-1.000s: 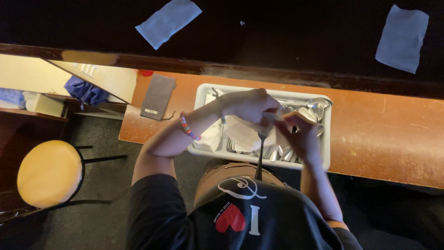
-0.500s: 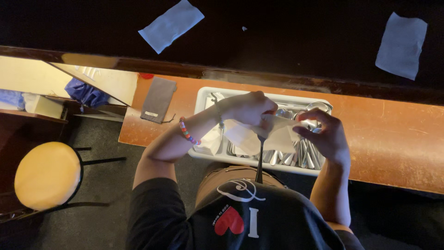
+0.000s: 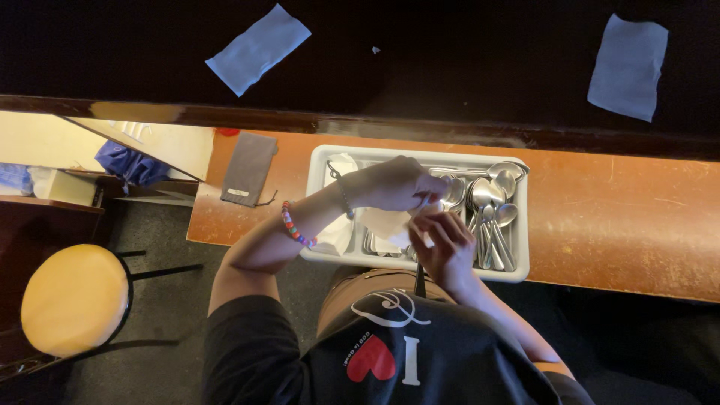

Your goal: The person takes white napkins from a plastic organizer, places them on a dark wooden counter, and wraps individual metal spoons and forks into them, then places the completed bundles into a woven basket.

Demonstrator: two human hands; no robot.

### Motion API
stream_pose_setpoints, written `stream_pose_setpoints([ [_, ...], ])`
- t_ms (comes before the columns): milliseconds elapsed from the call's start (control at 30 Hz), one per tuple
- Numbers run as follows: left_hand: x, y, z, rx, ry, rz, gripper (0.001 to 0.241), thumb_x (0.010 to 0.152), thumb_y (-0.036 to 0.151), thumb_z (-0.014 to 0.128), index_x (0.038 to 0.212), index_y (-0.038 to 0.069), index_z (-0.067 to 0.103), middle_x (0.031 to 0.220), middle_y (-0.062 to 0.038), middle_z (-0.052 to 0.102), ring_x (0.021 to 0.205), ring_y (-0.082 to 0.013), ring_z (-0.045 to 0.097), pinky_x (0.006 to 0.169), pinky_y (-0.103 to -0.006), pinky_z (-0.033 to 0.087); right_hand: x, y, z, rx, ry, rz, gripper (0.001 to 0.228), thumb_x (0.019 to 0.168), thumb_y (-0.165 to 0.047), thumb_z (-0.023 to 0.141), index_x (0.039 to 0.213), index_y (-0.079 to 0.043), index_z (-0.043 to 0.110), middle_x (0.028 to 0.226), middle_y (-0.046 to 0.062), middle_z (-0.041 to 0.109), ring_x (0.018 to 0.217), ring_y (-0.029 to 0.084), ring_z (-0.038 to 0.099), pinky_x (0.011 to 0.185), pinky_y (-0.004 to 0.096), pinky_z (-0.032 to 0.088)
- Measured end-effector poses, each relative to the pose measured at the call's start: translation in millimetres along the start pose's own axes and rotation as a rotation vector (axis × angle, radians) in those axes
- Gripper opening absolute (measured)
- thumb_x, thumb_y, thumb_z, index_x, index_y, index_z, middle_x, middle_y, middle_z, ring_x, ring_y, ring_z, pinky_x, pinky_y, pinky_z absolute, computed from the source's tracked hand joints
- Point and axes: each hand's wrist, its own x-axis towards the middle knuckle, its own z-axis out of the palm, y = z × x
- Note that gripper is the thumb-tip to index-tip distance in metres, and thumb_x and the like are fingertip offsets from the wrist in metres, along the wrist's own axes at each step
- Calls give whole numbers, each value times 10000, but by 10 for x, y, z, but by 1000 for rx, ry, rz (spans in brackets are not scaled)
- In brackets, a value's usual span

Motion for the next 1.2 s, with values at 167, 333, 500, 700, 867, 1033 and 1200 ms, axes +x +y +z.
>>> stream_pose_setpoints([
  [167, -35, 3, -61, -1, 70, 144, 152, 867, 82, 711, 992, 147, 652, 876, -47, 738, 840, -265, 727, 731, -416, 564, 23, 335, -148, 521, 149, 203, 118, 1008, -81, 650, 1097, -28, 707, 993, 85, 700, 809, 142, 654, 686, 313, 517],
  [333, 43, -5, -35, -3, -4, 105, 205, 852, 140, 766, 1003, 142, 627, 801, -71, 719, 763, -264, 717, 693, -423, 554, 121, 702, -28, 687, -75, 232, 51, 1022, -33, 662, 1070, -14, 656, 1033, 118, 670, 925, 145, 666, 798, 273, 568],
  [500, 144, -115, -28, -160, -33, 72, 538, 852, 196, 821, 1252, 134, 466, 648, -41, 650, 601, -214, 667, 561, -370, 479, 10, 672, 75, 591, -5, 309, 74, 984, -48, 718, 954, -28, 653, 959, 80, 696, 838, 113, 666, 720, 247, 550],
  [700, 231, -243, -103, -307, -189, 3, 834, 718, 310, 928, 1394, 182, 458, 610, 5, 632, 547, -141, 623, 533, -295, 435, -84, 695, 200, 656, 56, 308, 206, 963, -87, 770, 963, -34, 571, 959, 85, 672, 833, 110, 643, 728, 254, 545],
  [867, 303, -79, -40, -206, -141, -78, 795, 847, 323, 876, 1484, 180, 420, 667, 2, 681, 603, -124, 696, 592, -264, 529, -31, 588, 180, 538, 24, 277, 378, 890, -146, 836, 1045, -43, 507, 976, 92, 641, 825, 150, 666, 763, 285, 616],
  [1033, 255, 15, -27, -137, -9, 40, 1052, 769, 143, 809, 1601, 135, 165, 670, -81, 707, 558, -185, 688, 610, -308, 560, 303, 535, -237, 229, -199, 76, 683, 735, -189, 880, 1257, 37, 503, 1006, 155, 636, 842, 221, 660, 690, 317, 608],
  [1200, 275, 2, 31, -100, 64, 90, 904, 806, 222, 802, 1539, 97, 288, 685, -113, 709, 599, -236, 689, 616, -365, 564, 533, 544, -524, 223, -295, 2, 258, 928, 12, 709, 1178, -53, 701, 1111, 107, 719, 905, 179, 737, 726, 296, 647],
])
